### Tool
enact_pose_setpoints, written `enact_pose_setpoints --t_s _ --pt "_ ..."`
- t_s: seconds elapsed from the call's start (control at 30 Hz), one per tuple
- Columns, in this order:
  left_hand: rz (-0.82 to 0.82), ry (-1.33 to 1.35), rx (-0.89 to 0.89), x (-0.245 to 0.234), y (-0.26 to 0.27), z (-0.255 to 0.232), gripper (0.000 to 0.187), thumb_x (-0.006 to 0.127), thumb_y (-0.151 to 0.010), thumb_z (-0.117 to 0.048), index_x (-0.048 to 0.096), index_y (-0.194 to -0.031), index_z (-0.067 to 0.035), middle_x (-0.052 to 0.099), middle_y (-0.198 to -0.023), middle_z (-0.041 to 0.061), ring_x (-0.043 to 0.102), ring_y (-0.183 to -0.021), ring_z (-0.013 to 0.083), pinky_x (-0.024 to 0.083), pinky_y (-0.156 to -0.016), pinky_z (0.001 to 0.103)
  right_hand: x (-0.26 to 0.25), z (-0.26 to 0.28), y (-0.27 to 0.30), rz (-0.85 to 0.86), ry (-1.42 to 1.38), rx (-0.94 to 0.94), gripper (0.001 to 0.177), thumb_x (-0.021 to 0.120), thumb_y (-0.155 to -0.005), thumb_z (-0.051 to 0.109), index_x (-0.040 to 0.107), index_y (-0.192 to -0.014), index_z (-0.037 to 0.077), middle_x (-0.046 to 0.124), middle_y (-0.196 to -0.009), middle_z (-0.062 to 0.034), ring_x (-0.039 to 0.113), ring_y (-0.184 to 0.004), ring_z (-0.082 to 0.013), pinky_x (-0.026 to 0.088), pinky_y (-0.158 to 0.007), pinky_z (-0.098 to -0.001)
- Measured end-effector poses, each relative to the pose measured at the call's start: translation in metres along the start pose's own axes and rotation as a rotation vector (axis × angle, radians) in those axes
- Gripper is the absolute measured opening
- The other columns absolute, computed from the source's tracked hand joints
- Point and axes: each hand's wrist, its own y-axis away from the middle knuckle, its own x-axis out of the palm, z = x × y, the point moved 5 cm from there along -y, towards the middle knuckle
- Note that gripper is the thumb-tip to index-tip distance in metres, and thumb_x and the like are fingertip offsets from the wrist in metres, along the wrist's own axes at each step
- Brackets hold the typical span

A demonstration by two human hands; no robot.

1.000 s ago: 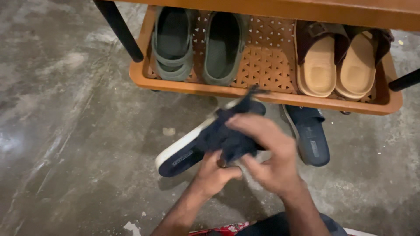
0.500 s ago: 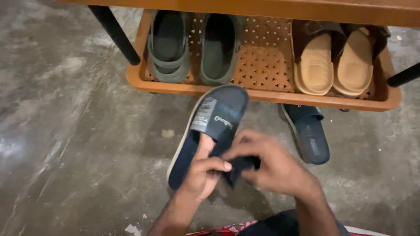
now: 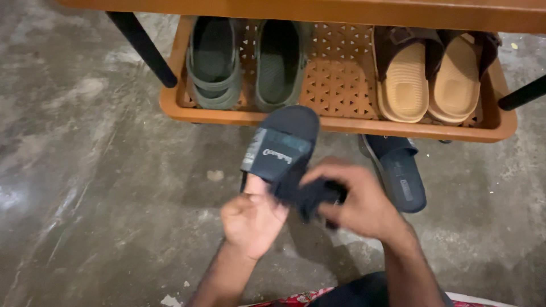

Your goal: The person sits on the floor and wipes a dark blue slide sandal with a dark cloth. They clean the sole, the upper strap, and the inner footbed, turning the shoe over repeatedly to reach different surfaces.

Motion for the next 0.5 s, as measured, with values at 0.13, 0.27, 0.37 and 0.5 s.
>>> enact_pose_setpoints --t_s 0.13,0.27,0.37,0.5 --pt "0.056 0.065 -0.011 -0.007 -0.003 -0.001 0.089 0.065 -0.083 -0.020 0.027 -0.161 0.002 0.045 -0.152 0.021 0.043 -0.131 0.0331 0.031 -0.113 0.045 0.001 -0.008 -0.003 -0.058 -0.040 0.032 0.039 0.071 -0.067 -0.001 0.074 -0.105 0.005 0.077 -0.102 -0.0065 0.073 -0.094 -0.0149 0.057 -0.083 -0.0295" --pt "0.003 0.024 0.033 -0.011 -0.004 0.005 0.084 0.065 -0.082 -0.021 0.029 -0.155 -0.004 0.045 -0.154 0.012 0.042 -0.143 0.0271 0.029 -0.124 0.041 -0.028 -0.008 0.001 -0.632 0.076 -0.055 0.041 0.068 -0.077 -0.002 0.064 -0.117 0.002 0.070 -0.114 -0.0093 0.067 -0.106 -0.0162 0.053 -0.096 -0.0302" --pt "0.048 -0.063 0.031 -0.010 -0.001 0.009 0.081 0.064 -0.085 -0.020 0.030 -0.158 -0.006 0.044 -0.156 0.011 0.041 -0.141 0.0256 0.029 -0.121 0.040 -0.020 -0.012 -0.003 -0.404 0.069 -0.014 0.044 0.068 -0.068 -0.004 0.070 -0.111 0.002 0.072 -0.108 -0.0097 0.069 -0.098 -0.0168 0.054 -0.087 -0.0304" --pt "-0.042 -0.217 -0.006 -0.018 0.000 0.012 0.069 0.056 -0.101 -0.030 0.030 -0.159 -0.005 0.041 -0.154 0.017 0.041 -0.137 0.0296 0.032 -0.116 0.046 -0.003 -0.004 0.002 0.066 0.059 -0.086 0.044 0.072 -0.063 -0.003 0.075 -0.106 0.004 0.077 -0.102 -0.0082 0.073 -0.097 -0.0185 0.057 -0.087 -0.0316"
